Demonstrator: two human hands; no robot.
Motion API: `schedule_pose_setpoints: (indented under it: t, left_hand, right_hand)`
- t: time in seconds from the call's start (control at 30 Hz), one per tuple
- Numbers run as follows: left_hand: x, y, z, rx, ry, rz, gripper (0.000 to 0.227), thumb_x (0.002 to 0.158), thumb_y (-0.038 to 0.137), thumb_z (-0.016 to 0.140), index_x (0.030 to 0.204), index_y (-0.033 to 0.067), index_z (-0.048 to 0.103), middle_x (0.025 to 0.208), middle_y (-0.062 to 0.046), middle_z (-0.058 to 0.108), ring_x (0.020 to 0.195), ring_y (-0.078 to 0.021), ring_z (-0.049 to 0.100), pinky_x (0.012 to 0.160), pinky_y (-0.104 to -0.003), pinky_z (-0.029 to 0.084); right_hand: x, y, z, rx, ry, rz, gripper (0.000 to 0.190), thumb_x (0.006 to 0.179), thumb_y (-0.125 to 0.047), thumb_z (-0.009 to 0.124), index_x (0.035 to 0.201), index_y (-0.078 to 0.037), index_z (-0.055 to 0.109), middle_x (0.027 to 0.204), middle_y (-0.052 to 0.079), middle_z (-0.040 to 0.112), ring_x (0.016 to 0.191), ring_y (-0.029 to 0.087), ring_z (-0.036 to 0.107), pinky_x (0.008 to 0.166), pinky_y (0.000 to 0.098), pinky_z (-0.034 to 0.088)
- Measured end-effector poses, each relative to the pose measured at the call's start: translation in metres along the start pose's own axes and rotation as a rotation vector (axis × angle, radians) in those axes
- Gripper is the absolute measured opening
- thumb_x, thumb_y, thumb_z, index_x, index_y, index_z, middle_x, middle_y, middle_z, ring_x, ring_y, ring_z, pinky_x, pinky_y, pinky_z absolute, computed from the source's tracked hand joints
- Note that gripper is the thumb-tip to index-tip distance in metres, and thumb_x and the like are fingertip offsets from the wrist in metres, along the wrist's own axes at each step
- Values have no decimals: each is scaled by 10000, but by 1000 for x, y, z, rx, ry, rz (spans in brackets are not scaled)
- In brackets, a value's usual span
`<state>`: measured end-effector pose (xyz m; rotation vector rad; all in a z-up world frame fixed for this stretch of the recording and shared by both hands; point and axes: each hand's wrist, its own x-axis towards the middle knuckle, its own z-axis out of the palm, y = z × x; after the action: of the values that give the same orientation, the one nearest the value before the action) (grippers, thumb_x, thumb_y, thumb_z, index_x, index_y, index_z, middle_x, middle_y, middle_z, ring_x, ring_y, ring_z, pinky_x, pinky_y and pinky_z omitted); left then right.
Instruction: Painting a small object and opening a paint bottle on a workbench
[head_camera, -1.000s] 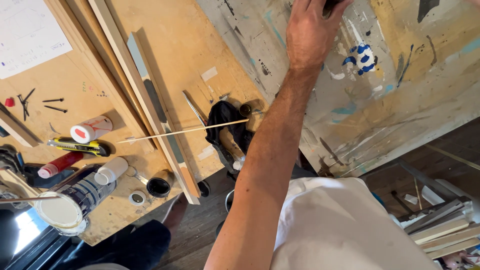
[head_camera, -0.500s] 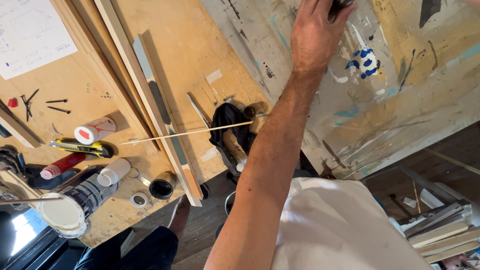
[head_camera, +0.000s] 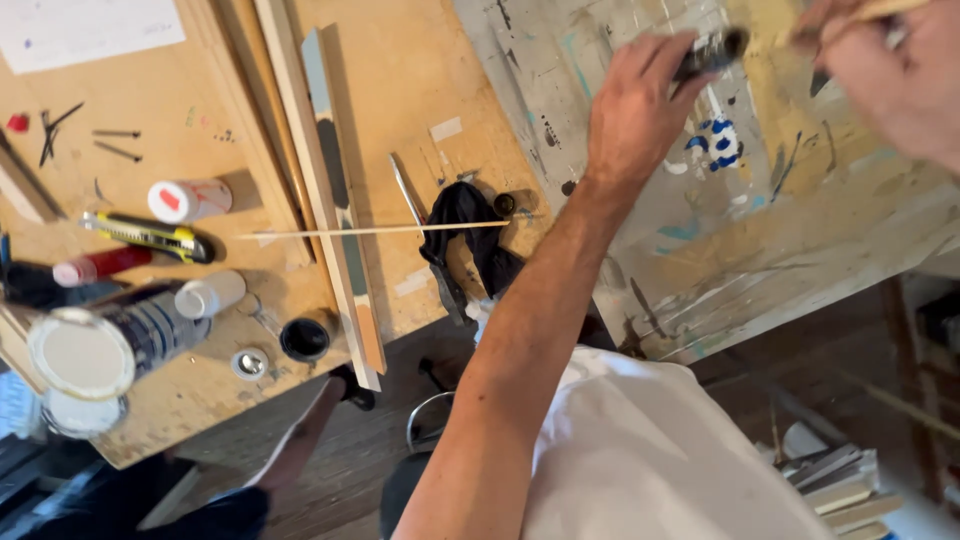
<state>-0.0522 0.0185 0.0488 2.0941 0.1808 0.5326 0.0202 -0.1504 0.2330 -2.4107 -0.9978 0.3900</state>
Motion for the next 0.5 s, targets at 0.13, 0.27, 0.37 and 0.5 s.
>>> schedule_pose_setpoints:
  t: [0.13,0.27,0.37,0.5]
  left_hand:
    - [-26,23,-34,-3,-12,52,507,860,372,827,1258,125,632,1095,-50,714,969,-192,671,876,-363,621]
    - [-62,55,-66,27,-24,113,484,886,359,801,1269,117,632,1133,-54,704,1009,-212,664,838,-365,629]
    - [-96,73,-86,32,17,82,481,869,352,844,1259,167,631,1108,-26,674,1033,-262,651,824,-400,597]
    - [-136,84,-110,16,-16,120,467,893,304,835,1259,115,616,1111,-78,653,1020,-313,632,886,-449,572]
  right_hand:
    - [-32,-33,-4,119,35,-14,236,1266,116,446,1173,221,635,1201,377,686,1084,437,711,831,445,574]
    - [-62,-107,-15,4,39,-47,236,1151,88,499,1155,189,712,1022,274,730,922,319,721,744,377,570]
    - [-92,-126,-10,-161,140,-87,222,1137,53,585,1154,129,792,971,179,744,833,255,674,650,347,491]
    - [-121,-156,0,-91,58,-24,248,1120,4,537,1113,94,768,926,165,737,784,227,659,619,317,478]
